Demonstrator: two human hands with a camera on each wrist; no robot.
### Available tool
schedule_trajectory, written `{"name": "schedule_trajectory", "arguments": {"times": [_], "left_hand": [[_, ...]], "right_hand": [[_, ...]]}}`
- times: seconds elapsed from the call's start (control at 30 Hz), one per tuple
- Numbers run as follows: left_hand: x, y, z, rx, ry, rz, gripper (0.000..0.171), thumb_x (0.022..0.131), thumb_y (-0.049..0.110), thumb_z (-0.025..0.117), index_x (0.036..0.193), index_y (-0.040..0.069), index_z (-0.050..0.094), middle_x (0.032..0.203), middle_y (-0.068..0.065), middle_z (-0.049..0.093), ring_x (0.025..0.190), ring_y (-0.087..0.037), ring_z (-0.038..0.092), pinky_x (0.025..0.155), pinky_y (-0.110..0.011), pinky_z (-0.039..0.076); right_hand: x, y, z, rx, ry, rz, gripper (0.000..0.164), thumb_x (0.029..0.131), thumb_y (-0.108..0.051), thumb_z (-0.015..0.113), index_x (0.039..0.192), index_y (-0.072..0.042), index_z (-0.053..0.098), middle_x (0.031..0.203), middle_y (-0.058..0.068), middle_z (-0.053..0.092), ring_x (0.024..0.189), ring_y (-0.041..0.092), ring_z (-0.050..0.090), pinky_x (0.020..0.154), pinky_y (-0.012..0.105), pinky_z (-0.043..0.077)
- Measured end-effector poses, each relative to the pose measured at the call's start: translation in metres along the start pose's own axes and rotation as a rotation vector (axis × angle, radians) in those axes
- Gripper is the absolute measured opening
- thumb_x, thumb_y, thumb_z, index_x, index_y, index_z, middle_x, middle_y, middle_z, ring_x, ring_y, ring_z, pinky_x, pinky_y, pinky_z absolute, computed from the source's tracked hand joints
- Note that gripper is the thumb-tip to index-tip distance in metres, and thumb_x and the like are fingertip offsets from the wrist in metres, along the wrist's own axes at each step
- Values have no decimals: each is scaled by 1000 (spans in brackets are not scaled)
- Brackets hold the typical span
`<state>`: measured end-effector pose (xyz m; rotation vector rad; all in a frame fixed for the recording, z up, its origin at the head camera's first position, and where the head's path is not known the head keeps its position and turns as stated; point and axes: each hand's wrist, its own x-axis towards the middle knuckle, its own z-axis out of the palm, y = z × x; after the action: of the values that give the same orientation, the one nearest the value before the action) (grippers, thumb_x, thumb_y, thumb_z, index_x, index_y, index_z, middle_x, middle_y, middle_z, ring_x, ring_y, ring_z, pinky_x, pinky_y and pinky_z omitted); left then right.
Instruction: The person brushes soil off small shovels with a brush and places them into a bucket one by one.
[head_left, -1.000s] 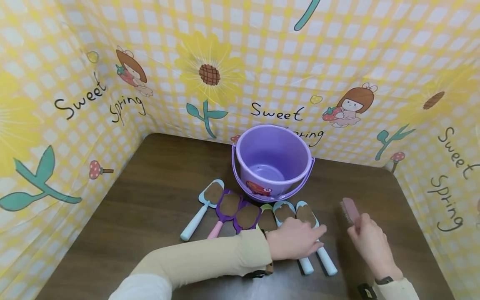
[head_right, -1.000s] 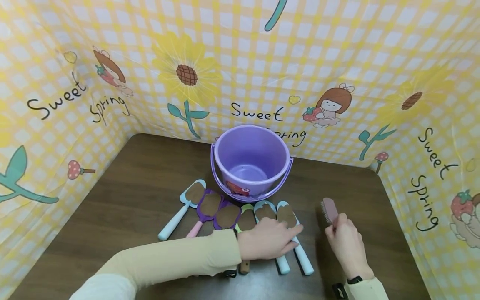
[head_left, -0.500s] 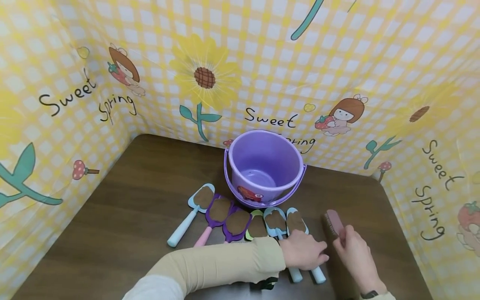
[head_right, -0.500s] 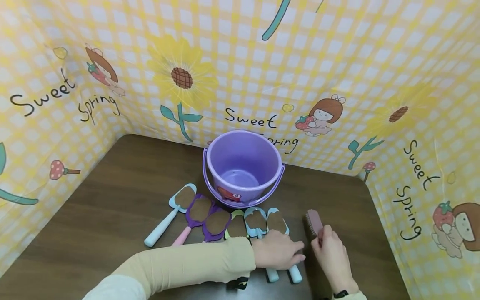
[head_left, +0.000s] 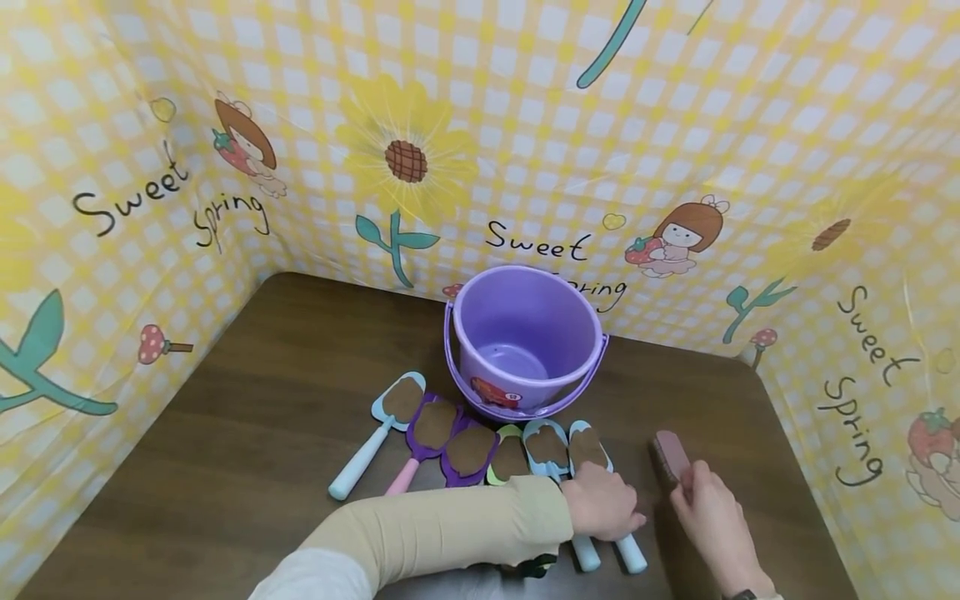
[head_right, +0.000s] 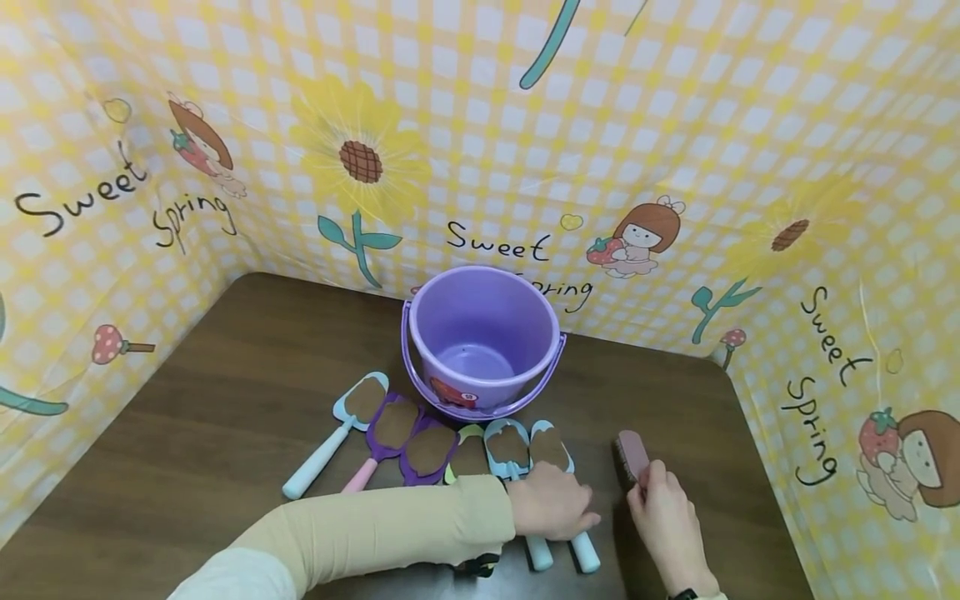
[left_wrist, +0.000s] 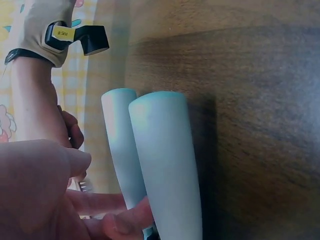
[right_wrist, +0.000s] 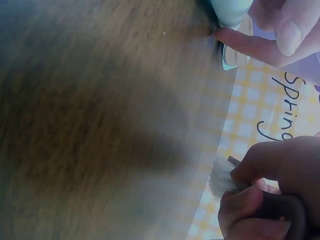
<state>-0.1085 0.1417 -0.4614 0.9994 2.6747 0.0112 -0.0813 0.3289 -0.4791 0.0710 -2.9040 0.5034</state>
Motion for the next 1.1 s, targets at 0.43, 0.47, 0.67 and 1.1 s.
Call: {"name": "schedule_trajectory", "arguments": {"times": [0.43,0.47,0.67,1.1], "left_hand": [[-3,-6,0,-126,17,51,33,106,53,52,105,25,70,89,8,72,77,-10,66,64,-29,53],[-3,-7,-1,-141,10,48,33,105,53,52,105,25,71,89,7,72,75,-10,65,64,-29,53],[-9,-12,-8,-207,-5,-7,37,102,57,57,108,24,72,94,4,73,78,-11,68,68,-29,54],[7,-31,9,-329,-30,-31,15,89,24,74,98,21,62,84,2,65,54,-12,61,50,-25,50]], "right_hand": [[2,-2,1,-8,-32,20,15,87,-3,65,94,2,53,81,15,57,65,34,60,56,54,50],[2,-2,1,-9,-27,17,15,86,-3,65,93,2,52,80,15,57,65,34,60,56,54,50],[1,0,0,-10,-19,7,15,87,-2,65,91,0,51,78,13,56,64,34,60,55,54,50],[1,0,-1,-9,-91,67,16,90,-5,64,97,4,53,85,20,60,69,35,63,58,52,53]]}}
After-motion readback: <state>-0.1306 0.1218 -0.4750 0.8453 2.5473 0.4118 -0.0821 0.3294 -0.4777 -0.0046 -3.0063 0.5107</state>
